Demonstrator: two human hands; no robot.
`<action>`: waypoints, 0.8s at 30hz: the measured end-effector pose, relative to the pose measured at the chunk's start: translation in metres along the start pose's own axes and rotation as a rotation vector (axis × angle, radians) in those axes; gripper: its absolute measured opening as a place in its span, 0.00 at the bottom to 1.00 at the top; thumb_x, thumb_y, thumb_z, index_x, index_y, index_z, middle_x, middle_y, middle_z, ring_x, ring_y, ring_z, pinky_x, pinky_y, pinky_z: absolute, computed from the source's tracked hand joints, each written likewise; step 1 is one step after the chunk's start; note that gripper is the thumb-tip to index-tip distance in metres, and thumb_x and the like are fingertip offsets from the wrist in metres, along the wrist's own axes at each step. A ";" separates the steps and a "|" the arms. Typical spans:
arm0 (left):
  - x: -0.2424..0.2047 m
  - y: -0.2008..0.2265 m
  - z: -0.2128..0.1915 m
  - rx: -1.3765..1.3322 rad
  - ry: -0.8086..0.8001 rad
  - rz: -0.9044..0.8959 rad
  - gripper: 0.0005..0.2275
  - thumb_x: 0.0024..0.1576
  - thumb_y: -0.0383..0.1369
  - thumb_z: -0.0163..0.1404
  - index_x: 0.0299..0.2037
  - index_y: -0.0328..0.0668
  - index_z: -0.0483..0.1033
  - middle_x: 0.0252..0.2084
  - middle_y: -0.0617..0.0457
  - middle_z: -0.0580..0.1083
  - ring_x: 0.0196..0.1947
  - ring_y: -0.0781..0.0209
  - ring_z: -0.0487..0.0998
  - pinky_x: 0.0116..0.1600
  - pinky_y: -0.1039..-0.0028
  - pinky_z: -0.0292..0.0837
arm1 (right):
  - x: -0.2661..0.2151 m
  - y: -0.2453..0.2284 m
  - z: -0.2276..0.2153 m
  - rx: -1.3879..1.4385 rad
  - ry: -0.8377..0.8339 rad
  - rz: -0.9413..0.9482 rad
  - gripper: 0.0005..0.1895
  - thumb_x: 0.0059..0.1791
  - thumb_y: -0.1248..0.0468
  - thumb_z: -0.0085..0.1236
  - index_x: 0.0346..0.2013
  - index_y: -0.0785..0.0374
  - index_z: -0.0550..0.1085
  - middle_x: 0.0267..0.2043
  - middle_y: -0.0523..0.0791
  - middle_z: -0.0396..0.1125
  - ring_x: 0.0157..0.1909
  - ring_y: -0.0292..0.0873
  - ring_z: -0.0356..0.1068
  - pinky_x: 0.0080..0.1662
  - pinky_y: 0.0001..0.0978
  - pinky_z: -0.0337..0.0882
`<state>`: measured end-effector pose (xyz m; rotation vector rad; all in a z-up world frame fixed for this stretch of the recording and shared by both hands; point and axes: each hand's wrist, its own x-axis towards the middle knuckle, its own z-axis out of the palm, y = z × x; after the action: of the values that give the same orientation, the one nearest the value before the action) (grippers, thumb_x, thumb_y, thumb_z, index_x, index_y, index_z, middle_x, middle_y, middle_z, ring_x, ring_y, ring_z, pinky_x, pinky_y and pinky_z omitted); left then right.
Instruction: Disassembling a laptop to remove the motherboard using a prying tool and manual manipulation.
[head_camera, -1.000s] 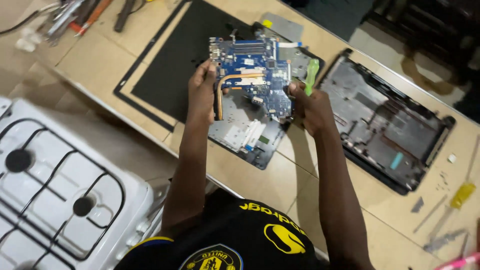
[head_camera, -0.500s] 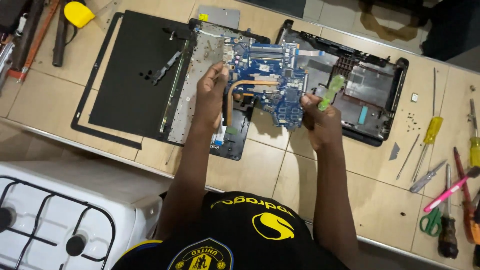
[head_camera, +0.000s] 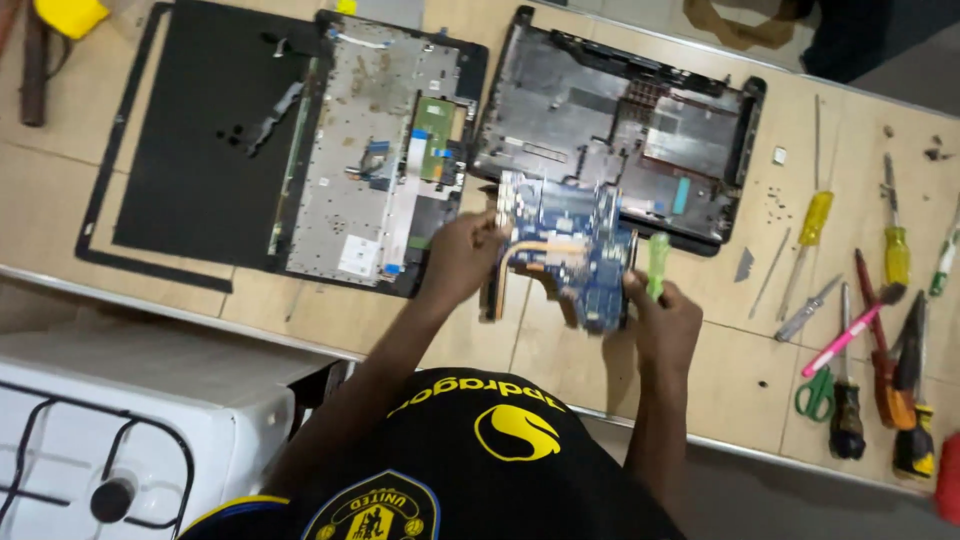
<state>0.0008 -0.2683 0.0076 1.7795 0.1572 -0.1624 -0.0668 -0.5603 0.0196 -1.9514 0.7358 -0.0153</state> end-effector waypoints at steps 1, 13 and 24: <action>-0.007 -0.001 0.007 0.092 -0.020 -0.025 0.21 0.60 0.40 0.57 0.59 0.36 0.76 0.44 0.41 0.79 0.42 0.46 0.84 0.34 0.69 0.82 | 0.001 0.026 -0.009 -0.056 -0.006 0.041 0.19 0.44 0.48 0.75 0.44 0.51 0.84 0.31 0.48 0.74 0.36 0.40 0.71 0.42 0.39 0.71; -0.024 0.022 0.016 0.330 0.049 0.153 0.17 0.54 0.30 0.61 0.53 0.33 0.80 0.37 0.42 0.76 0.36 0.50 0.83 0.41 0.70 0.81 | -0.061 -0.018 -0.006 0.152 0.135 0.257 0.14 0.40 0.62 0.75 0.39 0.58 0.84 0.31 0.50 0.76 0.35 0.39 0.74 0.38 0.30 0.78; -0.025 0.012 0.033 0.534 0.077 0.309 0.13 0.57 0.29 0.58 0.50 0.29 0.81 0.35 0.43 0.75 0.33 0.50 0.81 0.34 0.69 0.79 | -0.042 -0.007 -0.001 -0.106 0.192 0.183 0.13 0.39 0.57 0.75 0.36 0.54 0.85 0.29 0.50 0.75 0.38 0.47 0.75 0.45 0.45 0.73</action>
<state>-0.0226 -0.3037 0.0168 2.3160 -0.1208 0.0982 -0.0983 -0.5379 0.0388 -1.9937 1.0584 -0.0537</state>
